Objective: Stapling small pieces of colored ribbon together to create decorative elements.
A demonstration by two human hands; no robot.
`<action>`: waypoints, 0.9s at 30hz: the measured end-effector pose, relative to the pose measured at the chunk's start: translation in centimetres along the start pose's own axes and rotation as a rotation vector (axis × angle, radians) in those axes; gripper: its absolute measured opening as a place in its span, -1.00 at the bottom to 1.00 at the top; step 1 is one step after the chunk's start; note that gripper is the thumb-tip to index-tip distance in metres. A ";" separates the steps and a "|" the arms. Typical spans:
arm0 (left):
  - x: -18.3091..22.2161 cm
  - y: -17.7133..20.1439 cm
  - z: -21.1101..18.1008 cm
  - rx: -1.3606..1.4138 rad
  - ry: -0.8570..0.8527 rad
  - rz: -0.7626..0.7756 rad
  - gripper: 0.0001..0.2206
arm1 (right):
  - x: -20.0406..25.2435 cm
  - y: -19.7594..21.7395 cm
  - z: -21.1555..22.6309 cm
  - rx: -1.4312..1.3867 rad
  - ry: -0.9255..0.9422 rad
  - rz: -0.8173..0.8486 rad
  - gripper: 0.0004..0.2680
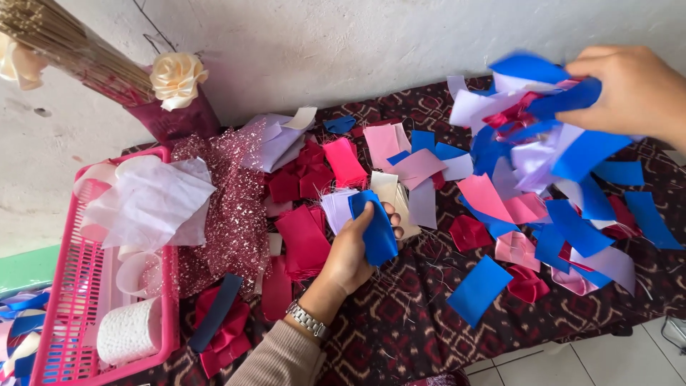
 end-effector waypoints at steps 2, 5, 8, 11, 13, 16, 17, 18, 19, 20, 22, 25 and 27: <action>0.0 0.0 -0.1 -0.015 -0.016 0.001 -0.70 | 0.7 1.9 1.3 0.044 0.072 -0.114 -0.59; -0.2 0.1 0.0 -0.008 -0.018 0.001 -0.70 | 1.1 2.8 4.4 0.031 -0.021 0.038 -0.43; -0.3 0.3 0.1 0.003 -0.002 -0.015 -0.70 | 1.4 2.7 5.1 0.017 -0.162 0.231 -0.17; -0.3 0.3 0.0 -0.005 -0.009 -0.026 -0.70 | 1.6 3.3 6.5 -0.104 -0.235 0.313 -0.16; -0.1 0.1 0.0 -0.013 -0.005 -0.038 -0.70 | 1.7 3.3 6.7 -0.110 -0.251 0.338 -0.20; -0.1 0.1 0.0 -0.017 -0.002 -0.032 -0.71 | 1.9 3.8 6.9 -0.121 -0.271 0.353 -0.24; -0.1 0.0 0.0 -0.010 -0.003 -0.012 -0.71 | 1.9 4.1 6.9 -0.124 -0.273 0.344 -0.26; 0.0 -0.1 -0.1 -0.010 -0.003 -0.013 -0.71 | 2.0 4.0 6.7 -0.125 -0.273 0.345 -0.26; 0.1 -0.1 -0.1 -0.012 0.000 -0.022 -0.71 | 1.9 4.2 6.6 -0.169 -0.271 0.300 -0.33; 0.1 -0.1 -0.1 -0.015 0.002 -0.031 -0.70 | 1.9 4.4 6.4 -0.214 -0.270 0.253 -0.40; 0.0 0.0 -0.1 -0.009 0.006 -0.031 -0.71 | 2.4 4.4 5.8 -0.178 -0.337 0.327 -0.35; 0.0 0.0 -0.1 -0.006 0.001 -0.020 -0.72 | 5.4 1.1 2.2 -0.114 -0.485 0.552 -0.28; 0.0 -0.1 0.0 -0.007 -0.004 -0.006 -0.72 | 8.3 -1.5 -0.5 -0.083 -0.567 0.703 -0.24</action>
Point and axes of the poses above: each hand's wrist, its own x-axis away from the middle knuckle, its own y-axis out of the back of the hand, z = x × y, the point moved 7 cm from there along -x, towards the middle knuckle, and after that the axes turned 14 degrees about -z, right-handed, at the moved point
